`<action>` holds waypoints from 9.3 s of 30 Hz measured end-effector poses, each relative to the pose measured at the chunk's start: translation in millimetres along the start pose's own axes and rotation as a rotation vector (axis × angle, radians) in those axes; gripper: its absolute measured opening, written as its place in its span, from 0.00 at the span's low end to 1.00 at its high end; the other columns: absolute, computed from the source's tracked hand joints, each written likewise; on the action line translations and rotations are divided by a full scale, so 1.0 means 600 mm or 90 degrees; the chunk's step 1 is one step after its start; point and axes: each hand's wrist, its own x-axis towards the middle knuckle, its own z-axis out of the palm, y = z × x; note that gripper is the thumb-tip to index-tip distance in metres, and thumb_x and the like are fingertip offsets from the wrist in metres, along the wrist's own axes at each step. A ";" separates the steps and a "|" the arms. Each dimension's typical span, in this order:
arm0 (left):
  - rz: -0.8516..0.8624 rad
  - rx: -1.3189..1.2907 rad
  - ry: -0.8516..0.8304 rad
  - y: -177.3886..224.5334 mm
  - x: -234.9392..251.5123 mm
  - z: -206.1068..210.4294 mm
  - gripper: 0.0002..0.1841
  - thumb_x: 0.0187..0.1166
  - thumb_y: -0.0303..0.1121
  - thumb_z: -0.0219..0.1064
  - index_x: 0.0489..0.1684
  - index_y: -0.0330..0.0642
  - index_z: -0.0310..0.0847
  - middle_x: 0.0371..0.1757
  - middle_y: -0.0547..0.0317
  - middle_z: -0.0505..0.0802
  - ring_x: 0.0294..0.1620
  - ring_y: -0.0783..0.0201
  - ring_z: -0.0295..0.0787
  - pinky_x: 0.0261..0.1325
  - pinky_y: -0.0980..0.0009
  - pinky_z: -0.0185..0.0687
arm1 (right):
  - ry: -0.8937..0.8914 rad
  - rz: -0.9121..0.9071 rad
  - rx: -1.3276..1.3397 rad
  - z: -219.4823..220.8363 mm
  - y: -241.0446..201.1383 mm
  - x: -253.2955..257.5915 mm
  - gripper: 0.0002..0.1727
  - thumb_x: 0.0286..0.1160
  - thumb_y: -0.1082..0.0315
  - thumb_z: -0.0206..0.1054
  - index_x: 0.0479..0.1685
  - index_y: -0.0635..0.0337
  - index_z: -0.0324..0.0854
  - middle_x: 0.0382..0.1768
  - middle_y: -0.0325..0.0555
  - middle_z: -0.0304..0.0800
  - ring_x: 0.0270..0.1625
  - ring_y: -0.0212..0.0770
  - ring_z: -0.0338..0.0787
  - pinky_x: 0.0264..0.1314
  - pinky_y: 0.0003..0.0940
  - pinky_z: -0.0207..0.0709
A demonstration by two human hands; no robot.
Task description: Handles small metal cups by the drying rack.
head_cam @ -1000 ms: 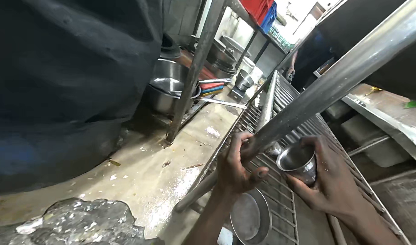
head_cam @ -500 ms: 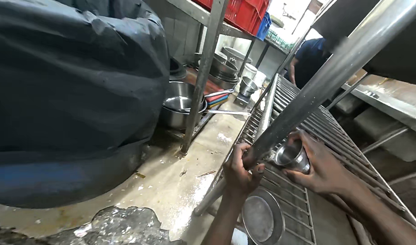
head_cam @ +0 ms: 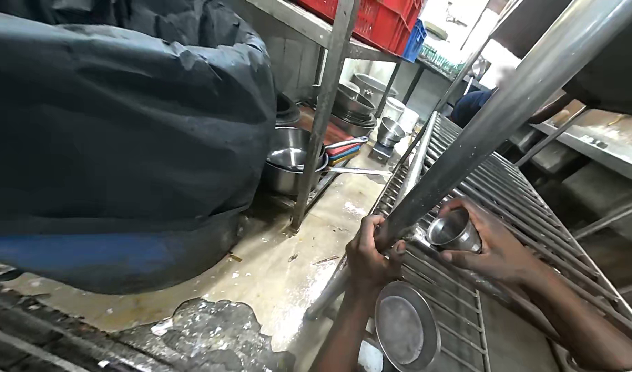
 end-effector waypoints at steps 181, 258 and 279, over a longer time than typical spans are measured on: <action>-0.283 -0.184 -0.170 0.042 -0.001 -0.049 0.43 0.78 0.78 0.34 0.61 0.56 0.84 0.48 0.57 0.93 0.51 0.58 0.91 0.54 0.43 0.84 | 0.158 0.063 -0.592 0.125 -0.146 -0.023 0.23 0.67 0.60 0.73 0.63 0.51 0.77 0.40 0.55 0.83 0.23 0.51 0.88 0.21 0.47 0.82; -0.325 -0.412 -0.246 0.028 0.011 -0.060 0.32 0.85 0.67 0.47 0.71 0.55 0.81 0.57 0.64 0.92 0.56 0.69 0.88 0.61 0.61 0.84 | 0.636 0.058 -0.212 0.261 -0.092 0.011 0.24 0.68 0.52 0.71 0.52 0.62 0.75 0.54 0.54 0.77 0.44 0.44 0.84 0.40 0.41 0.82; -0.263 -0.445 -0.445 -0.009 0.026 -0.107 0.58 0.75 0.79 0.41 0.86 0.28 0.56 0.80 0.47 0.79 0.81 0.64 0.74 0.85 0.63 0.69 | 0.810 0.119 0.164 0.399 -0.058 0.028 0.24 0.67 0.49 0.76 0.42 0.57 0.70 0.58 0.53 0.79 0.64 0.37 0.81 0.64 0.28 0.78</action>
